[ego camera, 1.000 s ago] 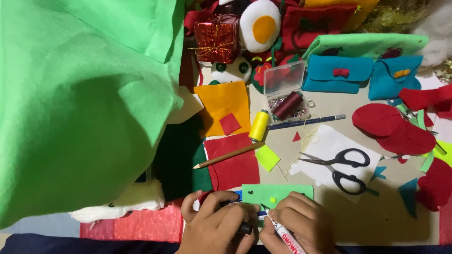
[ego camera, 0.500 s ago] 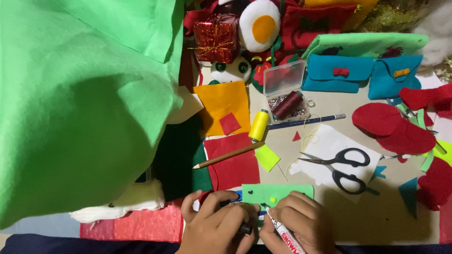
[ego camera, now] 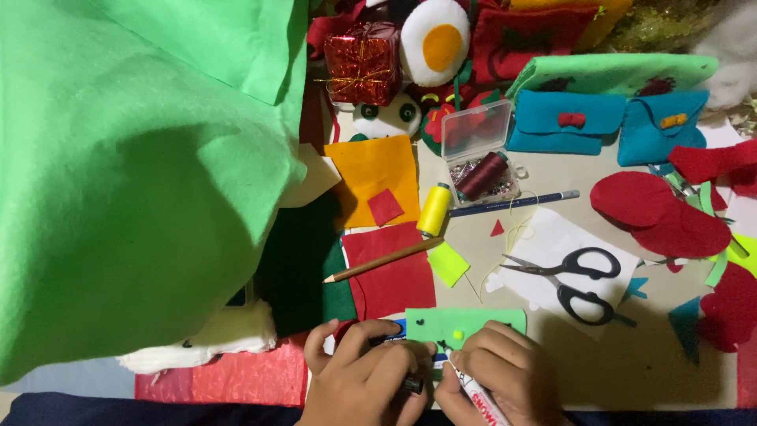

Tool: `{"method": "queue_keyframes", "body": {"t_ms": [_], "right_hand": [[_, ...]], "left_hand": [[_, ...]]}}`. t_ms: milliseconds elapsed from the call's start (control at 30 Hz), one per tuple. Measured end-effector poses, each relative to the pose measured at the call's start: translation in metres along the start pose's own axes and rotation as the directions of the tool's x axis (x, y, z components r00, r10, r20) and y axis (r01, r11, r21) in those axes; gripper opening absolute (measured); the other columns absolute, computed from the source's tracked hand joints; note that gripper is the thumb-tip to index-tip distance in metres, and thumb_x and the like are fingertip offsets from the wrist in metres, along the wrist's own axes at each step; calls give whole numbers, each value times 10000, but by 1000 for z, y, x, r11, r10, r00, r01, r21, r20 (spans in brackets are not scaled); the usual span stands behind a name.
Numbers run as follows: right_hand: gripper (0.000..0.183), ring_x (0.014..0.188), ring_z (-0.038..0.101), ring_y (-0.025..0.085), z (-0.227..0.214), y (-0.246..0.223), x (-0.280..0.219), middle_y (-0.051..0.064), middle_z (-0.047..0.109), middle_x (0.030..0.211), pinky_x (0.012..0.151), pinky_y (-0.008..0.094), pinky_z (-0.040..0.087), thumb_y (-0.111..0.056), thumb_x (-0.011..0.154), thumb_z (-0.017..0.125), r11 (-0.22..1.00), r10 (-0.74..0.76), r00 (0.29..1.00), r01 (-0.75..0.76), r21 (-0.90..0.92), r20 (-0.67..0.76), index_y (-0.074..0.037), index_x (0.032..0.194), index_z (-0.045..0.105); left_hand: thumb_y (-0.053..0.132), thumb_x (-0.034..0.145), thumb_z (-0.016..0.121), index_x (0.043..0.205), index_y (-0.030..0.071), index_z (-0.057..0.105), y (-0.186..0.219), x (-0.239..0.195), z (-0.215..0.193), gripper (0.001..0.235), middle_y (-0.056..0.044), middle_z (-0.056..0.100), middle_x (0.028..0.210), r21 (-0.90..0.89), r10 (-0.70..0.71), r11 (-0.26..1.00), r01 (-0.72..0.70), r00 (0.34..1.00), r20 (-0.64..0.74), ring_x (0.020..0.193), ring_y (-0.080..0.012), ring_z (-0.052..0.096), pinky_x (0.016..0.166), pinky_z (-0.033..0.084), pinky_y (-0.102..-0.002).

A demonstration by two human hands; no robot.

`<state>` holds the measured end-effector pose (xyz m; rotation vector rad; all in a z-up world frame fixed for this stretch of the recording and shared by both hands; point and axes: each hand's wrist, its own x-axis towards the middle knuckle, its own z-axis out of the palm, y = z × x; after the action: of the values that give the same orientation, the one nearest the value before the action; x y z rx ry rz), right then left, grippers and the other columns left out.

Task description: The person trims a small green felt piece with scissors and marks it with a white marker as part of a pouch assembly task.

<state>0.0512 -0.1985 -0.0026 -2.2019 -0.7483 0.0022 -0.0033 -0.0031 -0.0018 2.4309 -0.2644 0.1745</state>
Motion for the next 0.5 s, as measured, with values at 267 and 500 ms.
{"method": "queue_keyframes", "body": {"t_ms": [267, 500], "right_hand": [[110, 476, 531, 117, 2, 2, -2, 3, 606, 561, 440, 245, 471, -51, 570, 746, 1000, -5, 1000, 5, 3, -15, -104, 602, 655], [202, 984, 785, 154, -48, 46, -57, 78, 779, 1061, 922, 309, 639, -224, 858, 667, 914, 231, 950, -138, 381, -210, -115, 1025, 696]], "left_hand": [[302, 748, 744, 921, 238, 709, 0, -1, 0, 188, 100, 766, 857, -17, -22, 1000, 22, 999, 30, 1091, -144, 632, 1036, 215, -571], [308, 723, 797, 887, 267, 712, -4, 0, -3, 190, 176, 767, 959, -75, -19, 997, 22, 999, 46, 1059, -88, 646, 1013, 202, -571]]}}
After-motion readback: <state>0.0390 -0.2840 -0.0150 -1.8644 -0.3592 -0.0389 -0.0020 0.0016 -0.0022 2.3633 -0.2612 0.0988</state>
